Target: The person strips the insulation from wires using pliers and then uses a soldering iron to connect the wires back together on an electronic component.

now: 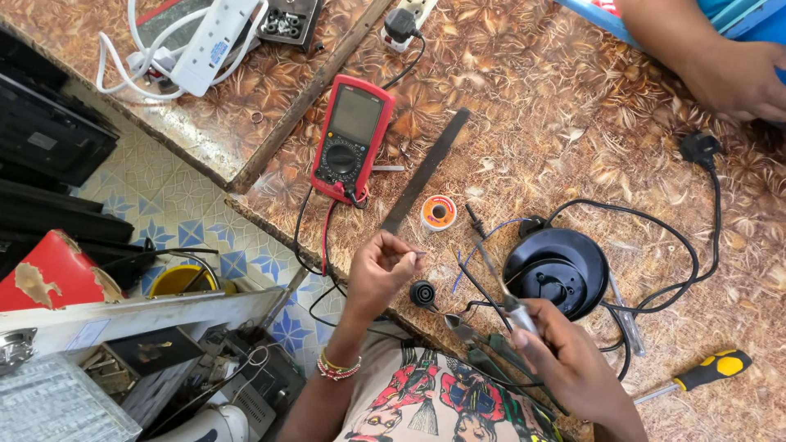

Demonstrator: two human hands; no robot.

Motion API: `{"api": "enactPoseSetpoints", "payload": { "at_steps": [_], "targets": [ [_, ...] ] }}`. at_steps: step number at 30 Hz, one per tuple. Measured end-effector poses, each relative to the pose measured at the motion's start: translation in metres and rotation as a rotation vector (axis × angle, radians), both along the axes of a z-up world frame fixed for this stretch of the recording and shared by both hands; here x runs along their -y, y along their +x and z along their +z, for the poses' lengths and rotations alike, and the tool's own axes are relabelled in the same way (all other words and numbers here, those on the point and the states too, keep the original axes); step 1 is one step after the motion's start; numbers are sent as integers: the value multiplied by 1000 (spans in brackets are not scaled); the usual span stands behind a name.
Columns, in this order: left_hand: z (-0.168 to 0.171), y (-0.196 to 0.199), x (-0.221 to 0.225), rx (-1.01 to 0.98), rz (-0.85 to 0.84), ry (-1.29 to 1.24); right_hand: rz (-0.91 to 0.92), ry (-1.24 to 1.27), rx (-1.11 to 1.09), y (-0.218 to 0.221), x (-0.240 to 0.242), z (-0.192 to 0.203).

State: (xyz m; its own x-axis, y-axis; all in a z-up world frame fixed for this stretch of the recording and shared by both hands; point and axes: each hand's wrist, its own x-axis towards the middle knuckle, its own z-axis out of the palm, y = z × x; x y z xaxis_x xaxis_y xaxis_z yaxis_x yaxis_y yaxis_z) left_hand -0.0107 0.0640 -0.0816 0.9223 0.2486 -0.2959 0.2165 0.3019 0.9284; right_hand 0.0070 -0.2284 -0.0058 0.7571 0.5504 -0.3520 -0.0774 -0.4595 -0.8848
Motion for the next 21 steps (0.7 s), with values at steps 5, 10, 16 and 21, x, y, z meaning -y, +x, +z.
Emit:
{"api": "enactPoseSetpoints", "payload": {
  "at_steps": [5, 10, 16, 21],
  "targets": [
    [-1, -6, 20, 195, 191, 216, 58, -401, 125, 11, 4, -9],
    [-3, -9, 20, 319, 214, 492, 20, -455, 1, 16, -21, 13],
    [-13, -10, 21, 501, 229, 692, 25, -352, 22, 18, -10, -14],
    [-18, -10, 20, 566, 187, 778, -9, -280, -91, 28, -16, -10]
  ]
}}
